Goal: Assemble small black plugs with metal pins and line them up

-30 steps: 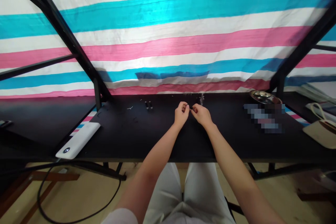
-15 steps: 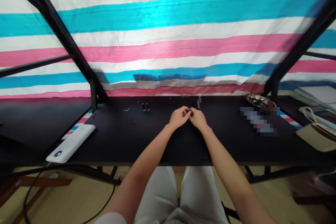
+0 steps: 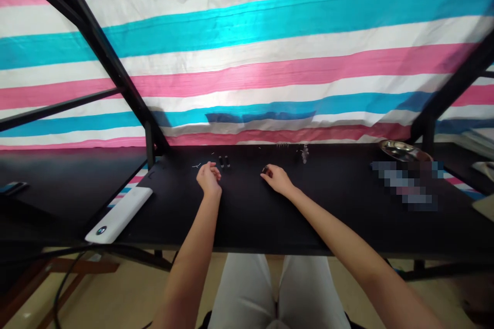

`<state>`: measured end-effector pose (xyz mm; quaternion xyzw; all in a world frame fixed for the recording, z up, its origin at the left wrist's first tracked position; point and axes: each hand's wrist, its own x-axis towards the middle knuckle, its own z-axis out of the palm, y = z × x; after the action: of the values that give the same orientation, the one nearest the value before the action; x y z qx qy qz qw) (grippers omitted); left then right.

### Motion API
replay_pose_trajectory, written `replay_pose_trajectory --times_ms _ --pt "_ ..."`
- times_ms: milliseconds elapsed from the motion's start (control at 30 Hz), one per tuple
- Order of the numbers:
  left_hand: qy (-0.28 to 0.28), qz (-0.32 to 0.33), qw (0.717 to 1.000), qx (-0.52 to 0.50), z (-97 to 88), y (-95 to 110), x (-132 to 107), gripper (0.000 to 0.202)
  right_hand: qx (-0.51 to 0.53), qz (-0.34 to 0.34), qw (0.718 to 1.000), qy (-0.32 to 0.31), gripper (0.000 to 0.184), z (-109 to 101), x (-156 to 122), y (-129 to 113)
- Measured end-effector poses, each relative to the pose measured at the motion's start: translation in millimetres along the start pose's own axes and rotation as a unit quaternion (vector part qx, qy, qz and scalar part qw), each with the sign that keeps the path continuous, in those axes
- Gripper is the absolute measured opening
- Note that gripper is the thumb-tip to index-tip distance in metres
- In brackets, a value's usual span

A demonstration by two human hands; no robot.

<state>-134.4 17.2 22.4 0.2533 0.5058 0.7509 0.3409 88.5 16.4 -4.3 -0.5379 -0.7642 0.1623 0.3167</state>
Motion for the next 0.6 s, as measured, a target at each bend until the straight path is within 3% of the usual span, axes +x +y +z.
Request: replay_pose_trajectory --times_ms 133,300,433,600 --pt "0.035 -0.075 0.995 -0.057 -3.0 -0.1 6.0 0.015 -0.022 -0.001 0.999 -0.027 0.014 26.4 35.4 -26.4" --pt "0.004 -0.042 0.999 -0.028 0.2 -1.9 -2.8 0.019 -0.028 0.029 0.998 -0.048 0.012 57.8 73.4 -53.8" --pt "-0.018 -0.024 1.0 -0.006 1.9 -3.1 -8.1 0.022 -0.039 0.032 0.996 -0.067 0.012 74.1 85.9 -58.7" --pt "-0.033 -0.029 0.999 -0.024 3.0 0.5 -10.7 0.021 -0.02 0.019 0.998 -0.06 0.013 78.3 87.8 -52.4"
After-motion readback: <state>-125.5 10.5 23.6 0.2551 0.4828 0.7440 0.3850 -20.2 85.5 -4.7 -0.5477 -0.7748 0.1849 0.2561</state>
